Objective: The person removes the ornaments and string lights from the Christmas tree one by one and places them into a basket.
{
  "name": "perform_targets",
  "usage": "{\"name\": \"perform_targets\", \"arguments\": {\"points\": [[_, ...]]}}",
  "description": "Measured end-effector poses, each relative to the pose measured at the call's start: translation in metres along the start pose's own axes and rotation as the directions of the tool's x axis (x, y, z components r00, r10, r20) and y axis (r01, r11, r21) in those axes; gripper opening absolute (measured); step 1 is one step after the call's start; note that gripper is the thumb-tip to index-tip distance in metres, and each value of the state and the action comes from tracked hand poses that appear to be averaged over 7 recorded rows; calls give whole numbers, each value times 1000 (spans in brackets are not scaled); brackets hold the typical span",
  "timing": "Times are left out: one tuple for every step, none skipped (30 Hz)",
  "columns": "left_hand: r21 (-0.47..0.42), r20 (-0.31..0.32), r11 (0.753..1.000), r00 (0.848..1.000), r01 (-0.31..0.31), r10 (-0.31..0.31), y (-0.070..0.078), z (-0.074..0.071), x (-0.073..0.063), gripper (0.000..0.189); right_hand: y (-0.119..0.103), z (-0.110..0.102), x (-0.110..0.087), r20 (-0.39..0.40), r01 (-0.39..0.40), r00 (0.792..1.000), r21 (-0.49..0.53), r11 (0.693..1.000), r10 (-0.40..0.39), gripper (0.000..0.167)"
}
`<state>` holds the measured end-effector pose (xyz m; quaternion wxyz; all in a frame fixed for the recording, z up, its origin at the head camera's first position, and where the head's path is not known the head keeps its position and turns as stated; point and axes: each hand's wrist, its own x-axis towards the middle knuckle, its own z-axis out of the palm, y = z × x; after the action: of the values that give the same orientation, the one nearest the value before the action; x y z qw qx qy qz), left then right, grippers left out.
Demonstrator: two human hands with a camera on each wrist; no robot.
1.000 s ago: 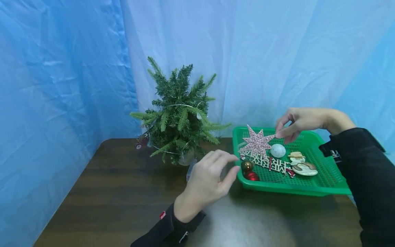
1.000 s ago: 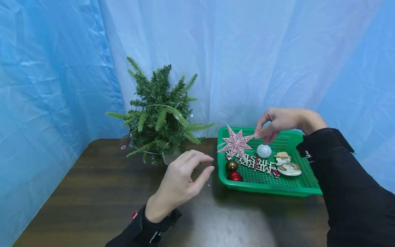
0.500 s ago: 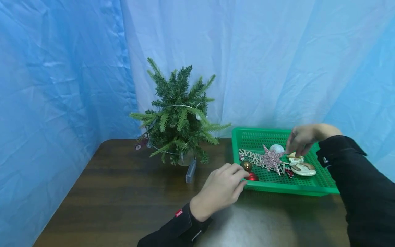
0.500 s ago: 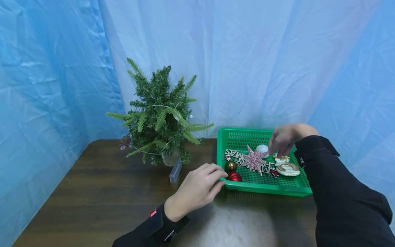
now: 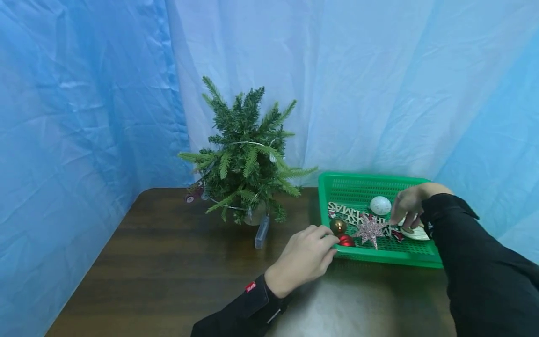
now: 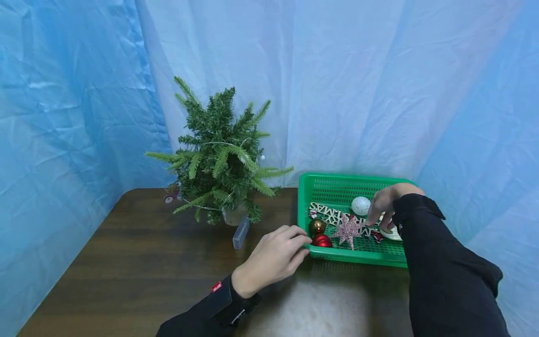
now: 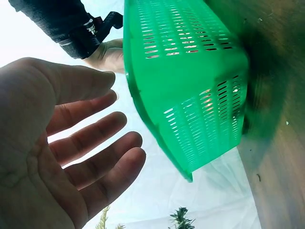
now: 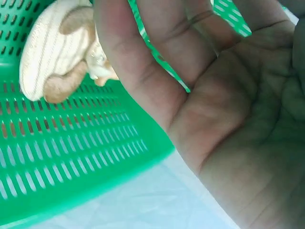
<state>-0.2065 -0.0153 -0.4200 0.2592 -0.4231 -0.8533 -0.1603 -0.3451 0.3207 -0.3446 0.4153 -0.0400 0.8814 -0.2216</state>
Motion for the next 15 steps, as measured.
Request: {"name": "perform_targets", "arguments": {"points": [[6,0,1000,1000,-5,5,0,1,0,15,0,2,0,2,-10,1000,3,1000,10,36],[10,-1,1000,1000,-10,10,0,2,0,15,1,3,-1,8,-19,1000,4,1000,19,39],[12,0,1000,1000,-12,12,0,3,0,15,1,5,-1,16,-28,999,12,1000,28,41],[16,2,1000,1000,-13,13,0,4,0,15,1,6,-1,17,-35,999,15,999,35,43],[18,5,1000,1000,-13,12,1,5,0,15,1,7,-1,19,-45,999,26,999,45,44],[23,10,1000,1000,-11,11,1,5,0,15,2,8,0,22,-50,999,22,998,50,44],[27,14,1000,1000,-9,8,1,6,0,14,2,9,0,27,-59,998,29,998,58,43],[28,18,1000,1000,-7,6,1,6,0,14,3,10,1,31,-63,998,36,997,62,42],[31,23,1000,1000,-5,4,1,6,0,14,4,12,2,26,-67,997,36,997,66,39],[35,26,999,1000,-4,3,1,7,0,13,4,13,3,20,-71,997,23,997,70,36],[39,28,999,1000,-3,1,1,7,0,13,4,15,4,13,-77,997,-4,997,77,31],[44,29,999,1000,-2,0,1,7,0,12,5,17,5,6,-84,996,-44,996,84,28],[48,30,999,1000,-1,-1,1,8,0,12,4,18,6,-3,-93,996,-80,992,94,27],[54,31,999,1000,-1,0,1,8,1,11,4,20,6,-14,-99,995,-122,988,98,26],[58,34,998,999,-1,-1,2,8,1,11,3,22,6,-24,-112,994,-160,981,110,26]]}}
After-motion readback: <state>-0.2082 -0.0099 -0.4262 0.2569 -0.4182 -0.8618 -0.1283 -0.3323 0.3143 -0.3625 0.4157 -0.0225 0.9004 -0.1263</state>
